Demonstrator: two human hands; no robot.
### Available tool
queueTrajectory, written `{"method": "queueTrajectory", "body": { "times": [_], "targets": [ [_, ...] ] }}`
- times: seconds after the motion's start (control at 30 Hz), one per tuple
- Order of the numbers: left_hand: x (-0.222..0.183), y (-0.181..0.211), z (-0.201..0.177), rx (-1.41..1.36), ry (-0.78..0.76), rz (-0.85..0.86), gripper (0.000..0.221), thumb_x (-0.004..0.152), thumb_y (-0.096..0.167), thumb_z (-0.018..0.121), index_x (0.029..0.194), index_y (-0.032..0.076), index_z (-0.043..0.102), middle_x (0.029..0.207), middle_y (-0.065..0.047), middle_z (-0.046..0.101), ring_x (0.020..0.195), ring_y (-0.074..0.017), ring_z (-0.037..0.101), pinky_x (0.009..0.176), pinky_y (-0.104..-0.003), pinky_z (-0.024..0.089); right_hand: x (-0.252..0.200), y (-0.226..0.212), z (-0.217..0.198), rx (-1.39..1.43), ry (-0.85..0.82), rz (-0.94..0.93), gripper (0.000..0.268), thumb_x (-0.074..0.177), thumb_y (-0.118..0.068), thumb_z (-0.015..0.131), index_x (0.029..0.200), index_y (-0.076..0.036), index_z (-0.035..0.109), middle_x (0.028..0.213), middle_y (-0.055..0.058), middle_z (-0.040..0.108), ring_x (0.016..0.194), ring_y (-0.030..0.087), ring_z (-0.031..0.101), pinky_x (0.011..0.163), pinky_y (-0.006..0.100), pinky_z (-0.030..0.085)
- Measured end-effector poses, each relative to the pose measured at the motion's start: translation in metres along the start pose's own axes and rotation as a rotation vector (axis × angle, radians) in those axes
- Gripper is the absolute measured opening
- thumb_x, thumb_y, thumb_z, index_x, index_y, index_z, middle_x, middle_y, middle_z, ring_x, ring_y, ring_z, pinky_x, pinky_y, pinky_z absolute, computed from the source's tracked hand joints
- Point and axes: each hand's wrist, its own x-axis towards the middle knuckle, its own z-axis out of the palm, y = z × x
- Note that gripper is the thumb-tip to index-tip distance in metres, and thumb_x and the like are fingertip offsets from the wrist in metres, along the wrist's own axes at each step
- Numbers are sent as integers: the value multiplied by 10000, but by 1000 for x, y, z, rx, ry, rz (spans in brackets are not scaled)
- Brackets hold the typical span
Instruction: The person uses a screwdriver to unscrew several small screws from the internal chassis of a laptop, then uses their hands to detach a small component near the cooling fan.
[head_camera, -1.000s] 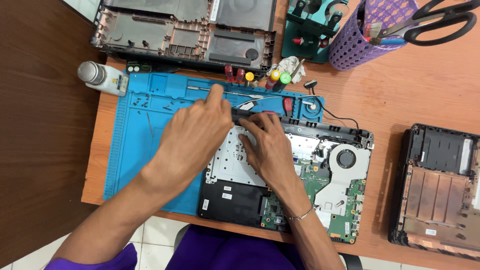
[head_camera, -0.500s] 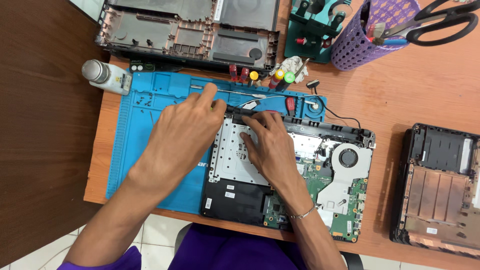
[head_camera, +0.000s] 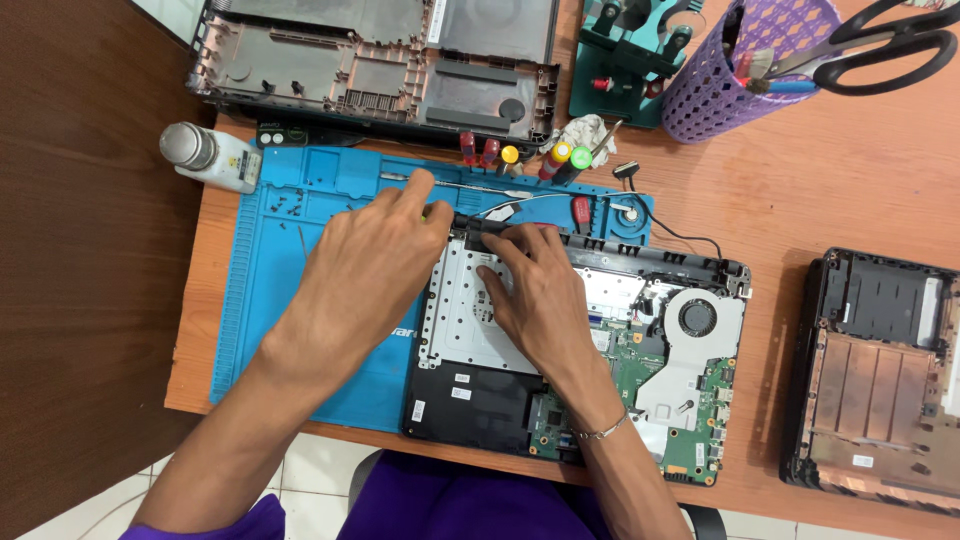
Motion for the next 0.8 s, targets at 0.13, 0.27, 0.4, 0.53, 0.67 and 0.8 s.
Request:
{"method": "queueTrajectory", "body": {
  "times": [0.13, 0.27, 0.4, 0.53, 0.67, 0.8],
  "targets": [
    [1, 0, 2, -41, 33, 22, 136, 737, -31, 693, 866, -23, 652, 961, -139, 594, 818, -254, 724, 558, -365, 605, -1, 0, 0, -1, -7, 2, 312, 871, -111, 761, 1158, 3, 726, 1076, 123, 660, 979, 305, 604, 768, 413, 547],
    [2, 1, 4, -70, 51, 38, 148, 737, -55, 696, 873, -33, 641, 967, -150, 576, 825, -260, 721, 577, -356, 611, -1, 1, 2, -10, -9, 3, 305, 871, -115, 762, 1151, 1, 728, 1080, 122, 659, 982, 304, 605, 771, 414, 552],
    [3, 3, 9, 84, -124, 9, 121, 768, -61, 687, 868, -35, 624, 998, -140, 562, 807, -223, 724, 599, -325, 618, -1, 3, 3, -27, -7, -20, 299, 870, -117, 762, 1141, 4, 728, 1088, 130, 655, 991, 320, 595, 760, 411, 554],
    [4, 6, 10, 2, 32, 82, 123, 747, -28, 705, 836, -29, 620, 956, -136, 556, 795, -224, 721, 555, -324, 607, -1, 2, 3, -1, -9, 3, 298, 873, -120, 760, 1145, -1, 730, 1084, 123, 655, 994, 309, 601, 766, 410, 555],
    [4, 9, 10, 24, 3, 22, 87, 802, 17, 693, 818, -22, 618, 929, -136, 548, 753, -227, 717, 542, -326, 608, -1, 2, 2, -9, -13, 1, 300, 871, -116, 758, 1146, -1, 730, 1084, 125, 653, 996, 314, 599, 759, 412, 553],
    [4, 8, 10, 14, 13, 65, 70, 805, -10, 676, 798, -17, 607, 942, -132, 544, 763, -210, 720, 564, -330, 611, -1, 3, 2, 10, -20, -6, 310, 875, -108, 752, 1163, 3, 723, 1079, 121, 653, 983, 309, 598, 790, 422, 548]
  ]
}}
